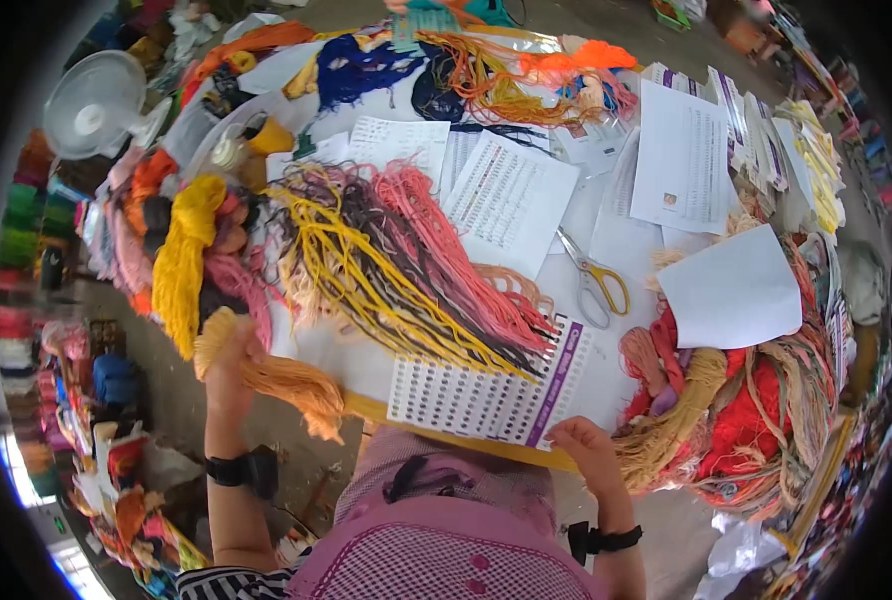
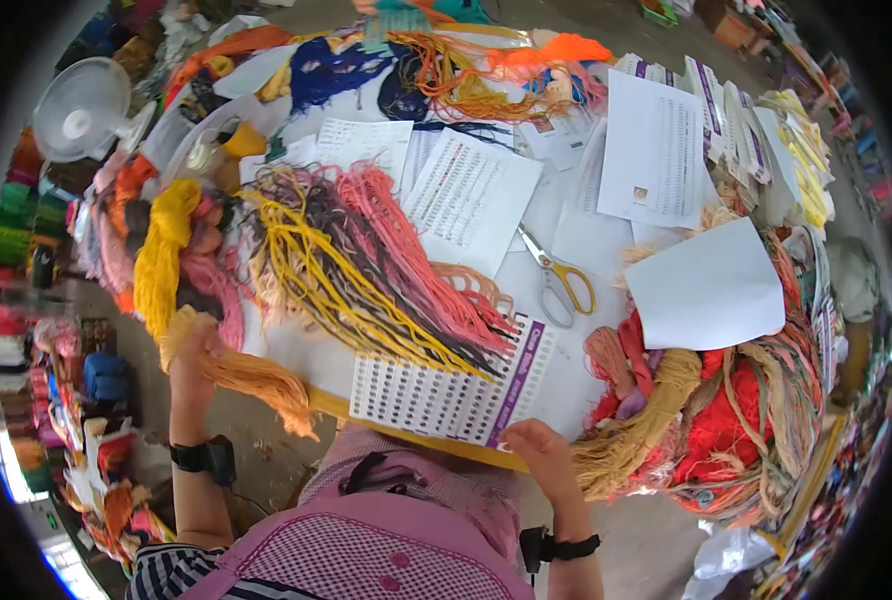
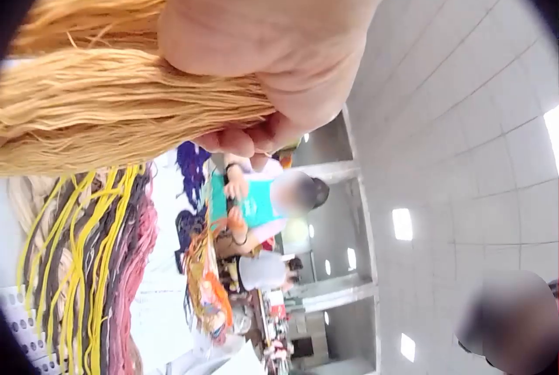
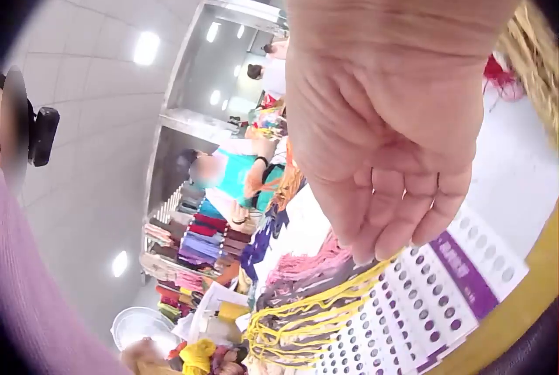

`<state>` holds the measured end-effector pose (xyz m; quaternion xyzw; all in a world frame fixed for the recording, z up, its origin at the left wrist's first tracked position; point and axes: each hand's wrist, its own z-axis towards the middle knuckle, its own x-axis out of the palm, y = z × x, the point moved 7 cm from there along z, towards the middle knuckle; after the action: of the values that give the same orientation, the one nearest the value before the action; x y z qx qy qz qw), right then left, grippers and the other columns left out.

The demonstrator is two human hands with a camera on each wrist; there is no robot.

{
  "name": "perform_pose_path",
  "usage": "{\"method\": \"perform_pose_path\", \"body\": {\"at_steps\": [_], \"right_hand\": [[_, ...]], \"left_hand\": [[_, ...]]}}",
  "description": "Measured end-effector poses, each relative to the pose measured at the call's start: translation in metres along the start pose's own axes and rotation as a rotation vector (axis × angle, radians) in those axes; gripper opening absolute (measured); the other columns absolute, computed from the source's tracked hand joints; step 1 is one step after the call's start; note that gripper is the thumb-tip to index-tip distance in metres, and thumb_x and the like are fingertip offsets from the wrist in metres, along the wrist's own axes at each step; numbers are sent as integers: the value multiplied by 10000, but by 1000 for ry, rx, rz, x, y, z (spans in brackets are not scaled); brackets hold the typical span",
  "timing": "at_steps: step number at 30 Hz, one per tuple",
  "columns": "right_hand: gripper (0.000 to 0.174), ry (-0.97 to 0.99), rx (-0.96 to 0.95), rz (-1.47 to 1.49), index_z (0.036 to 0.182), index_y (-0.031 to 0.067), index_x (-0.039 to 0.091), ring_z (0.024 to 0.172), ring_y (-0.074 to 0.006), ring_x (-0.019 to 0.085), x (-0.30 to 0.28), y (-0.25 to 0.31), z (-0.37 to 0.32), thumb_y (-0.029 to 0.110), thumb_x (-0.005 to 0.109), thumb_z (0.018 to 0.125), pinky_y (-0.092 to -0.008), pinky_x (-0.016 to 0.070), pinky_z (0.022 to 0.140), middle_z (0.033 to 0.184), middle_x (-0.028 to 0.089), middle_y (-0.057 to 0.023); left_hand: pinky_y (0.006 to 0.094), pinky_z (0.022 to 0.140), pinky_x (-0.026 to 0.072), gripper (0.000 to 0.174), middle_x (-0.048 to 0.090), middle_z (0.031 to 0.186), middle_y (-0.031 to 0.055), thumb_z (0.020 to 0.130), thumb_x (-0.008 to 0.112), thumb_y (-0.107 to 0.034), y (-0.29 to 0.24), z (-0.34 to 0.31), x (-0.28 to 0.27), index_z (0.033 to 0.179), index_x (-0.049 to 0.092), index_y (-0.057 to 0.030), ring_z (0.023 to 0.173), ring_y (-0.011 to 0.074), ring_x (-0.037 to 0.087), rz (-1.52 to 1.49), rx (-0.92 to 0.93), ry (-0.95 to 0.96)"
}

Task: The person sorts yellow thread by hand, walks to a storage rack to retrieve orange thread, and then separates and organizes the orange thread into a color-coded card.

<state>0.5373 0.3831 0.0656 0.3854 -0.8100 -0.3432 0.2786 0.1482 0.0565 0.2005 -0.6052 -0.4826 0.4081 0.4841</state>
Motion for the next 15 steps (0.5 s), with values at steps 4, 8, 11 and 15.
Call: {"method": "perform_pose_path", "body": {"at_steps": [4, 8, 11, 15], "right_hand": [[143, -6, 8, -41, 1011, 0, 625, 906, -109, 606, 79, 5, 42, 106, 602, 919, -247, 481, 824, 949, 661, -35], [156, 57, -18, 81, 1045, 0, 618, 927, -109, 601, 138, 17, 72, 101, 585, 932, -247, 476, 839, 982, 654, -43], [192, 46, -143, 124, 1107, -3, 608, 965, -104, 587, 152, 35, 84, 84, 569, 941, -251, 471, 859, 1026, 642, -43], [296, -23, -337, 122, 1237, 21, 545, 1073, -115, 543, 151, 41, 92, 112, 553, 956, -263, 434, 929, 1105, 607, -41]], "left_hand": [[232, 618, 378, 210, 516, 682, -14, 943, 534, -195, 28, 35, 73, 890, 649, -28, 657, 81, 501, 280, -79, 436], [273, 861, 437, 291, 571, 998, 32, 1001, 446, -238, 83, 11, 125, 1172, 571, -38, 919, 121, 540, 289, -186, 958], [299, 978, 403, 387, 542, 1197, 56, 1020, 406, -297, 101, -14, 173, 1300, 488, -42, 1093, 140, 510, 46, -315, 1102], [373, 1100, 310, 565, 388, 1456, 111, 1026, 287, -414, 128, -39, 202, 1395, 395, 0, 1328, 199, 385, -268, -643, 980]]}}
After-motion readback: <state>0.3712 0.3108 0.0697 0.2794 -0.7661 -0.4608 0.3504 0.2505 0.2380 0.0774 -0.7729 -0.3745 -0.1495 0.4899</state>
